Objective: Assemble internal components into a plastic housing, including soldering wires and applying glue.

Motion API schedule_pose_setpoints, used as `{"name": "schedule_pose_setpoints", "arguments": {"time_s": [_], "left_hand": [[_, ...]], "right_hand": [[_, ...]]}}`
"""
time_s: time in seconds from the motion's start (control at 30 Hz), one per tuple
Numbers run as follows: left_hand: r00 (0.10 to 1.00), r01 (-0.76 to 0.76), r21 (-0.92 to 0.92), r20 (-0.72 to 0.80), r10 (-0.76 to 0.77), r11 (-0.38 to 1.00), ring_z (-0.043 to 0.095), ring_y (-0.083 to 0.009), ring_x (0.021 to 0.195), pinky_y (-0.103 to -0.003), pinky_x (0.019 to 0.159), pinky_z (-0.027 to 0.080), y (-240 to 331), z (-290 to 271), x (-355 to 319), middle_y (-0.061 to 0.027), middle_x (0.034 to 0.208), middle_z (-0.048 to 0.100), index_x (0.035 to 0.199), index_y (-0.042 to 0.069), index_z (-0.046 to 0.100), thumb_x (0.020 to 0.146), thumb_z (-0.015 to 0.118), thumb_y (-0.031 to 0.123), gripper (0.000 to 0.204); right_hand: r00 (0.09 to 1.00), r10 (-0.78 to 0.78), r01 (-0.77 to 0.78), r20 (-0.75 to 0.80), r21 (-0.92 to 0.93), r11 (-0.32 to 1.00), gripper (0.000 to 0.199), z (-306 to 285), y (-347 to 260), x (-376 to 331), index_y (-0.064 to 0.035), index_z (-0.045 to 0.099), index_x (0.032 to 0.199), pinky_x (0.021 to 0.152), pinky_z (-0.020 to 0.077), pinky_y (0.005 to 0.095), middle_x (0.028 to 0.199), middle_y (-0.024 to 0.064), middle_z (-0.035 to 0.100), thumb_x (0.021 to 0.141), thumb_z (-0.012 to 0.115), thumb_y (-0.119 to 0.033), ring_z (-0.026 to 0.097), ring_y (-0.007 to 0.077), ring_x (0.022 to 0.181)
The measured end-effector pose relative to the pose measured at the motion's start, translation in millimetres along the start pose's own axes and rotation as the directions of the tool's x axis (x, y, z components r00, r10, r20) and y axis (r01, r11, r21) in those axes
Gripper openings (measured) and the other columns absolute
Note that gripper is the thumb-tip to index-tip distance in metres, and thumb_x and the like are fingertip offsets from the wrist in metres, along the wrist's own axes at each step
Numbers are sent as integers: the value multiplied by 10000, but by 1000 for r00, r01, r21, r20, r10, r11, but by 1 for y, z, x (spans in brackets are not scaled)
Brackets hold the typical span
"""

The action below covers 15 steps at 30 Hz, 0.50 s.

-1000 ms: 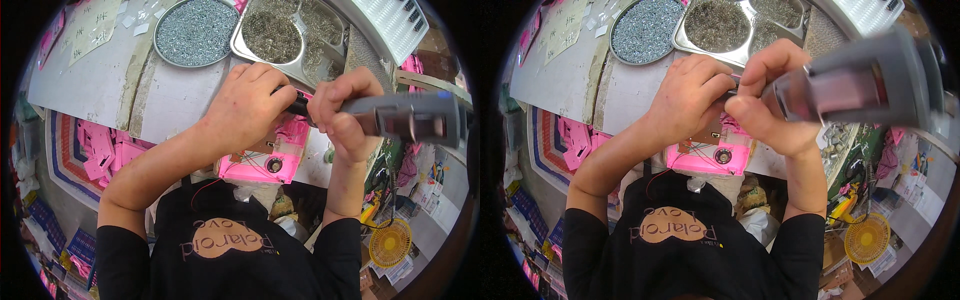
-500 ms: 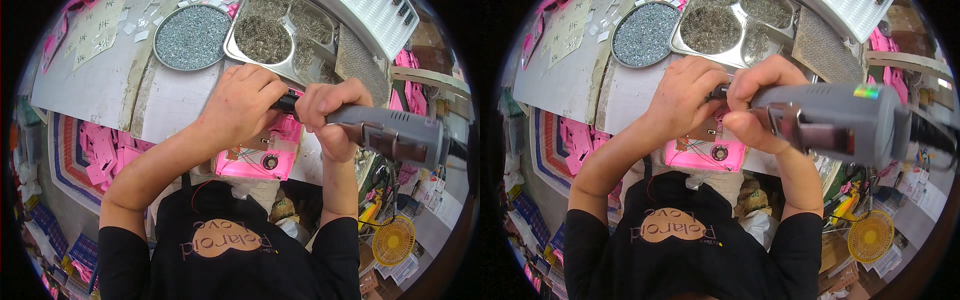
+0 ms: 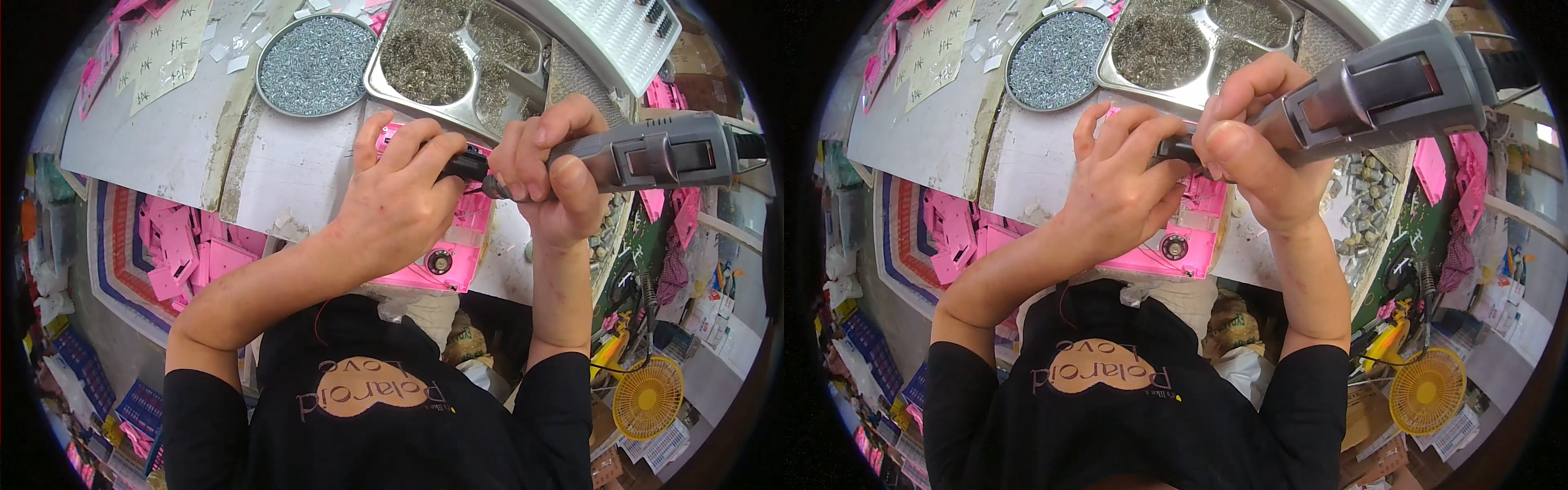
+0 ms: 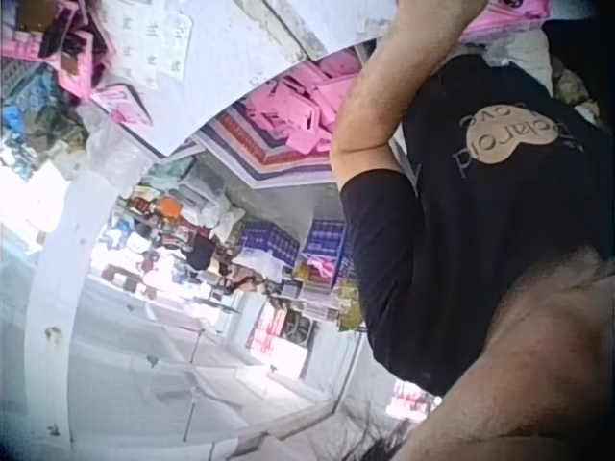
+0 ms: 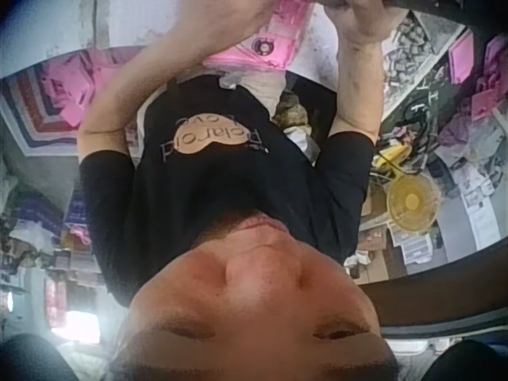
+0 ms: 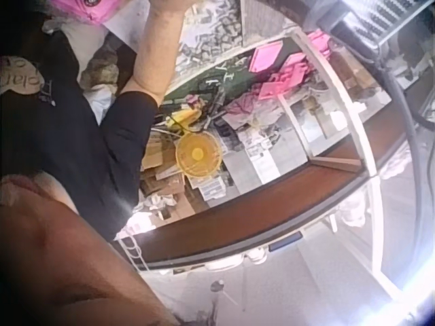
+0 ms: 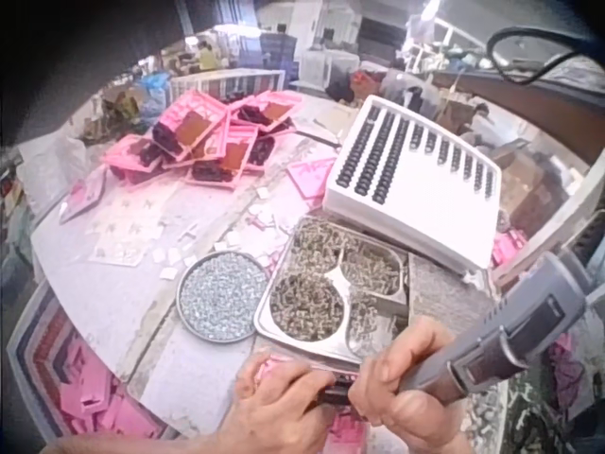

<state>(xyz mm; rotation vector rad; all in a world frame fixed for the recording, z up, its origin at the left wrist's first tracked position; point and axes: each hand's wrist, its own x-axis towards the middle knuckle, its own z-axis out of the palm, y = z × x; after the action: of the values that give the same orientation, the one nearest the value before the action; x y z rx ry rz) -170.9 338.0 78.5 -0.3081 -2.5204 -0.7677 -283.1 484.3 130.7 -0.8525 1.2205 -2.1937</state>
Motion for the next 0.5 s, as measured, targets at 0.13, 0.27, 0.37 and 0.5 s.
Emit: {"name": "schedule_pose_setpoints", "arguments": {"time_s": [0.13,0.27,0.37,0.5], "left_hand": [[998,18,33,65,-20,999,526,-294,1260,-635,1131,228,2,-3,3,-108,1258,633,758,65,733,749,710,181,118],[984,51,80,165,-63,995,499,-291,1311,-634,1155,187,5,-1,3,-105,1352,599,829,80,754,781,719,179,116],[973,80,94,208,-98,992,482,-290,1335,-630,1165,168,10,0,3,-106,1406,569,876,89,765,806,720,173,119],[968,143,65,200,-153,988,461,-308,1363,-641,1159,163,16,2,0,-131,1451,538,905,78,760,830,702,162,126]], "right_hand": [[1000,-14,14,-1,-56,998,304,-6,-6,-5,-10,514,1004,592,478,281,750,67,596,852,768,-82,565,137,630],[997,-74,70,-23,-140,988,340,-10,-2,-15,-16,512,1013,613,487,294,744,64,598,851,797,-104,571,144,676],[990,-138,139,17,-86,987,351,-11,7,-24,-19,511,1016,607,480,302,729,62,588,865,806,-135,558,155,678],[965,-253,260,72,-107,960,350,-14,15,-29,-24,511,1028,609,478,308,715,67,572,875,801,-146,530,169,650]]}}
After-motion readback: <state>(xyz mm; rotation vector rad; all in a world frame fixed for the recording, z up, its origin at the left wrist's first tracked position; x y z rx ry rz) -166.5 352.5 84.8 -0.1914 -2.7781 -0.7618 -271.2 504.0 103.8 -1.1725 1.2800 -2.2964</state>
